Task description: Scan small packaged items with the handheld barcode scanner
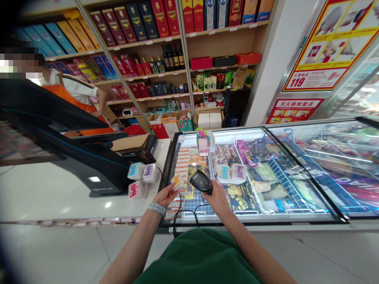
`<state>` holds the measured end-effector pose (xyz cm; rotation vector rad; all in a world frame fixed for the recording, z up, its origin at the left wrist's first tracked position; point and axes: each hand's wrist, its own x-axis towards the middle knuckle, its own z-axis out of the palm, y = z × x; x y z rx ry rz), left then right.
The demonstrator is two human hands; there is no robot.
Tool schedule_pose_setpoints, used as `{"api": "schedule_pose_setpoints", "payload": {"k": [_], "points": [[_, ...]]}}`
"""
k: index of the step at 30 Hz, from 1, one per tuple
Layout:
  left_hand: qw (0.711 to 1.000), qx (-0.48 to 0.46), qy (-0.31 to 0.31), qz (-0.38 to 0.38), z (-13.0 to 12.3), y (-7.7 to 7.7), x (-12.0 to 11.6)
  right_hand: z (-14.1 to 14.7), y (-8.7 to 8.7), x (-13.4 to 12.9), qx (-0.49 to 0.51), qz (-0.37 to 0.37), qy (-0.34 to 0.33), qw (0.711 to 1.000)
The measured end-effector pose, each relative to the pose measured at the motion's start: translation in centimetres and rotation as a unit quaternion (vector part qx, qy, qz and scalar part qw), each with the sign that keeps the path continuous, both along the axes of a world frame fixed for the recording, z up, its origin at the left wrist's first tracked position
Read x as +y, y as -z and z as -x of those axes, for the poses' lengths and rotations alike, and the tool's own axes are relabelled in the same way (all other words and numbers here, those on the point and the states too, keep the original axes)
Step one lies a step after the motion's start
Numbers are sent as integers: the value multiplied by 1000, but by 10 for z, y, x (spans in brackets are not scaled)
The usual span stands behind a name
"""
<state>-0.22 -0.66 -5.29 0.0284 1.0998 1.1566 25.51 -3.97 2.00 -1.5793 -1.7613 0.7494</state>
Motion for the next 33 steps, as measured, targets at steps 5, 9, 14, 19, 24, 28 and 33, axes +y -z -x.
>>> {"api": "schedule_pose_setpoints", "payload": {"k": [5,9,14,19,24,28,33], "points": [[999,41,8,-18,-5,-11,-3,0,-1,-1,3,0,-5,1000],[986,129,34,-95,-7,-23,-2,0,-2,-1,2,8,-3,1000],[942,293,48,-153,3,-33,5,1,-4,-2,4,7,0,1000],[883,416,32,-214,13,-40,16,0,-2,-2,3,0,-2,1000],[848,444,53,-284,20,-40,21,0,3,0,-2,-1,-5,1000],[826,472,60,-302,21,-35,24,1,0,0,-11,1,-7,1000],[813,493,59,-303,20,-32,28,2,-1,-1,-7,-4,-3,1000]]}}
